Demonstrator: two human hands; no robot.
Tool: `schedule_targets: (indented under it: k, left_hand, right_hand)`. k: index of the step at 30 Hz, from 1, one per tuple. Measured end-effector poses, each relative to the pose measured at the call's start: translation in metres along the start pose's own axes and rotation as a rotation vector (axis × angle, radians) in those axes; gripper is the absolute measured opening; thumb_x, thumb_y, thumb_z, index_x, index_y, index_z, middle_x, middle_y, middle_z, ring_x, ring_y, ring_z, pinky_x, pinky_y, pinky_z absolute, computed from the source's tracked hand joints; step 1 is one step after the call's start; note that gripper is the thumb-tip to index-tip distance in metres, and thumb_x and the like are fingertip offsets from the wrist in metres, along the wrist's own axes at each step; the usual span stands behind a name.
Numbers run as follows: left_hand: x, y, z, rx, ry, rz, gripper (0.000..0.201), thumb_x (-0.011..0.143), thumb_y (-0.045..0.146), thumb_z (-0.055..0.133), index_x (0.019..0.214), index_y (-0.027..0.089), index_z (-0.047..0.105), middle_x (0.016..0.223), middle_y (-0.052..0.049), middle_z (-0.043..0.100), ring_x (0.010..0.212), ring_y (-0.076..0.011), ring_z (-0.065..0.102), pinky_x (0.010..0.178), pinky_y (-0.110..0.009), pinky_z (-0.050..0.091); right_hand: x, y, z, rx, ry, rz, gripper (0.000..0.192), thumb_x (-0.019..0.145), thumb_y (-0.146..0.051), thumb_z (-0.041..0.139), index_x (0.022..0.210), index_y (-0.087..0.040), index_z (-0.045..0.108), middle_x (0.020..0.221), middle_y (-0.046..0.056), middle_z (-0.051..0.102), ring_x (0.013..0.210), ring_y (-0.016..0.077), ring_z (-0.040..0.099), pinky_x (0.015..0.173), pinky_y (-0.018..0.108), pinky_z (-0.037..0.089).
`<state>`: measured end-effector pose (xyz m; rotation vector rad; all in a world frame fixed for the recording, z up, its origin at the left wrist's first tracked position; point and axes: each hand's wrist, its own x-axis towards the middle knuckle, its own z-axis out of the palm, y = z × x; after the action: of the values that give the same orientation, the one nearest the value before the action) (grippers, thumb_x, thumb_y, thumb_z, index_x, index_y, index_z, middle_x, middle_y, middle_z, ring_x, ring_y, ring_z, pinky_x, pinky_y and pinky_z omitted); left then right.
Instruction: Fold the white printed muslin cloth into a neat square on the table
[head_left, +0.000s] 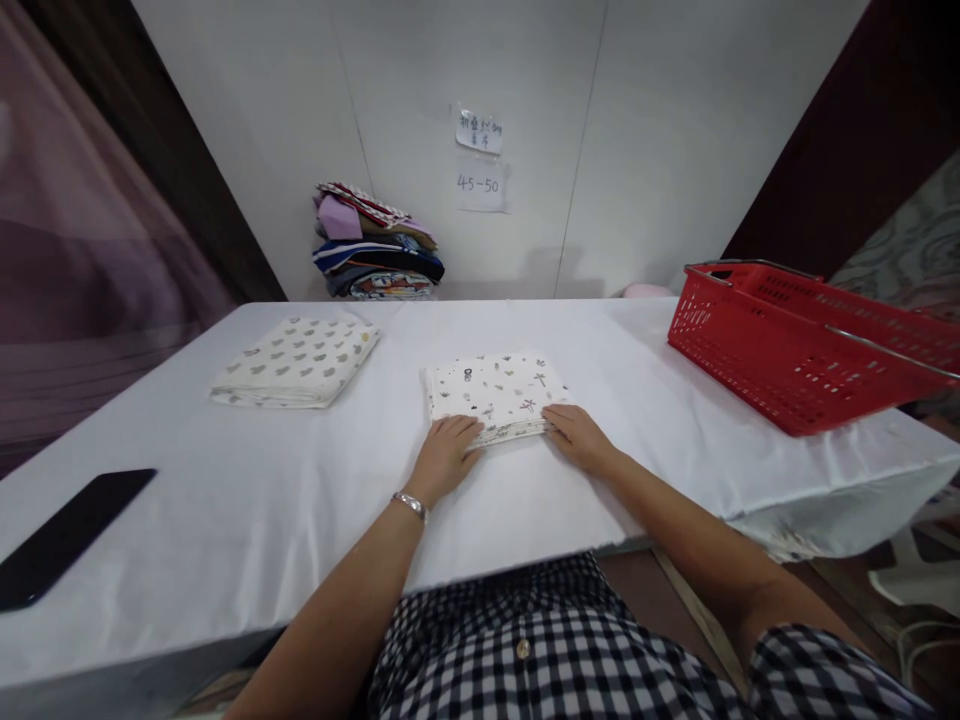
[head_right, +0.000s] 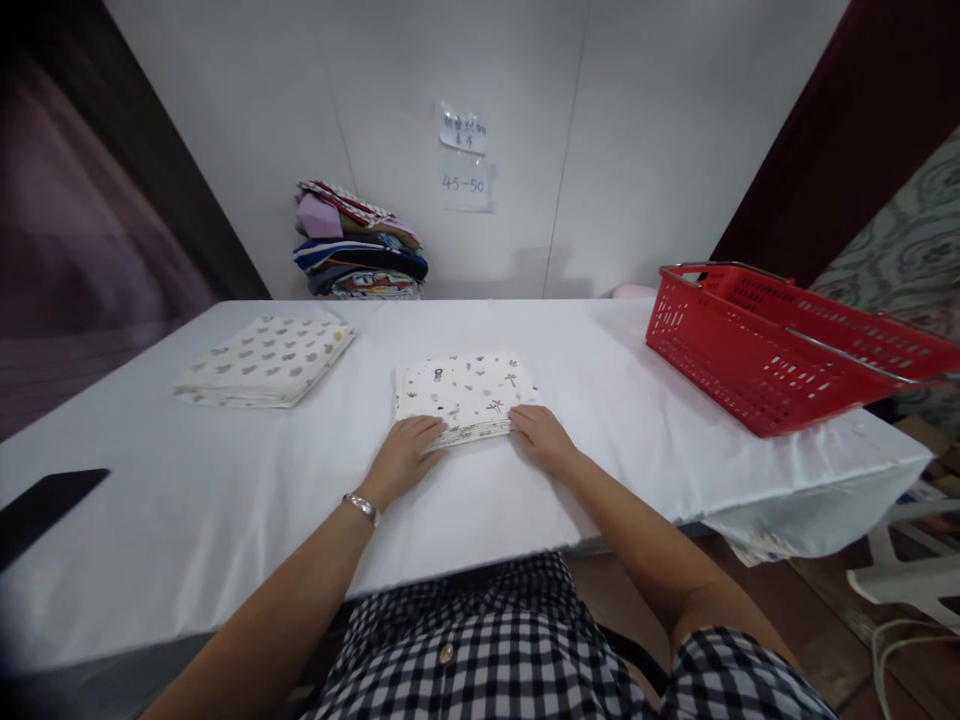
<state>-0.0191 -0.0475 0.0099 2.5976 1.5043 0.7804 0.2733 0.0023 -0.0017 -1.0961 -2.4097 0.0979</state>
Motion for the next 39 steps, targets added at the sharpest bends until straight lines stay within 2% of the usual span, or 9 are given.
schedule_targets:
  k: [5,9,14,17,21,27,31,36,39]
  left_hand:
    - [-0.001,0.004,-0.001,0.001,-0.022,-0.024,0.041,0.081,0.022,0.053,0.122,0.025,0.054,0.126,-0.007,0.056,0.119,-0.0239,0.046,0.103,-0.046,0.031]
    - [-0.002,0.001,-0.001,-0.045,0.063,-0.060,0.036,0.081,0.028,0.054,0.117,0.023,0.057,0.124,-0.007,0.057,0.118,-0.0227,0.047,0.104,-0.044,0.033]
    - [-0.001,-0.017,-0.001,-0.156,0.348,-0.487,0.040,0.085,0.043,0.047,0.115,0.018,0.057,0.126,-0.011,0.054,0.118,-0.0246,0.048,0.097,-0.043,0.041]
    - [-0.001,-0.027,0.000,-0.259,0.341,-0.703,0.046,0.083,0.044,0.050,0.120,0.016,0.052,0.116,-0.012,0.060,0.100,-0.0233,0.059,0.085,-0.039,0.048]
    - [-0.001,-0.029,0.000,-0.318,0.326,-0.745,0.048,0.079,0.038,0.056,0.122,0.017,0.050,0.105,-0.010,0.064,0.086,-0.0202,0.062,0.080,-0.036,0.049]
    - [-0.001,-0.029,0.000,-0.347,0.321,-0.763,0.047,0.078,0.035,0.057,0.121,0.017,0.050,0.117,-0.011,0.058,0.078,-0.0173,0.062,0.077,-0.034,0.050]
    - [-0.001,-0.018,0.006,-0.434,0.277,-0.734,0.048,0.076,0.034,0.059,0.121,0.017,0.050,0.116,-0.010,0.058,0.082,-0.0168,0.062,0.078,-0.032,0.050]
    - [-0.001,0.011,0.015,-0.613,0.050,-0.457,0.040,0.076,0.034,0.060,0.115,0.024,0.056,0.105,-0.002,0.064,0.070,-0.0122,0.061,0.070,-0.027,0.052]
    - [0.000,0.007,0.014,-0.566,0.118,-0.490,0.030,0.080,0.031,0.054,0.108,0.023,0.060,0.097,0.000,0.065,0.066,-0.0114,0.059,0.069,-0.028,0.051]
  right_hand:
    - [-0.004,-0.001,0.000,0.005,-0.039,-0.015,0.043,0.086,-0.023,0.044,0.129,-0.022,0.049,0.129,0.009,0.053,0.119,0.0247,0.047,0.101,0.046,0.036]
    - [-0.005,0.004,-0.004,0.082,-0.005,0.029,0.045,0.083,-0.027,0.050,0.128,-0.021,0.051,0.132,0.009,0.051,0.124,0.0251,0.042,0.105,0.045,0.031]
    - [0.002,0.024,-0.004,0.396,0.118,0.545,0.054,0.079,-0.039,0.054,0.129,-0.021,0.049,0.135,0.009,0.048,0.121,0.0244,0.047,0.101,0.041,0.038]
    - [0.013,0.036,-0.004,0.543,0.087,0.804,0.061,0.077,-0.039,0.057,0.133,-0.017,0.045,0.126,0.012,0.055,0.106,0.0230,0.057,0.092,0.037,0.045]
    - [0.030,0.044,-0.009,0.535,0.010,0.927,0.065,0.073,-0.043,0.062,0.132,-0.018,0.046,0.117,0.013,0.060,0.097,0.0237,0.061,0.082,0.035,0.048]
    - [0.049,0.051,-0.011,0.549,-0.116,0.976,0.068,0.063,-0.044,0.072,0.124,-0.019,0.054,0.119,0.017,0.059,0.095,0.0283,0.061,0.072,0.038,0.050]
    - [0.060,0.071,-0.016,0.569,0.004,0.865,0.065,0.064,-0.036,0.073,0.124,-0.017,0.054,0.109,0.014,0.064,0.088,0.0250,0.063,0.077,0.036,0.049]
    - [0.078,0.094,-0.031,0.170,0.091,0.809,0.058,0.071,-0.022,0.063,0.127,-0.012,0.051,0.109,0.014,0.064,0.099,0.0292,0.060,0.088,0.044,0.045]
    - [0.080,0.075,-0.028,0.056,0.091,0.654,0.049,0.076,-0.020,0.056,0.124,-0.014,0.054,0.116,0.013,0.061,0.109,0.0287,0.054,0.098,0.045,0.039]
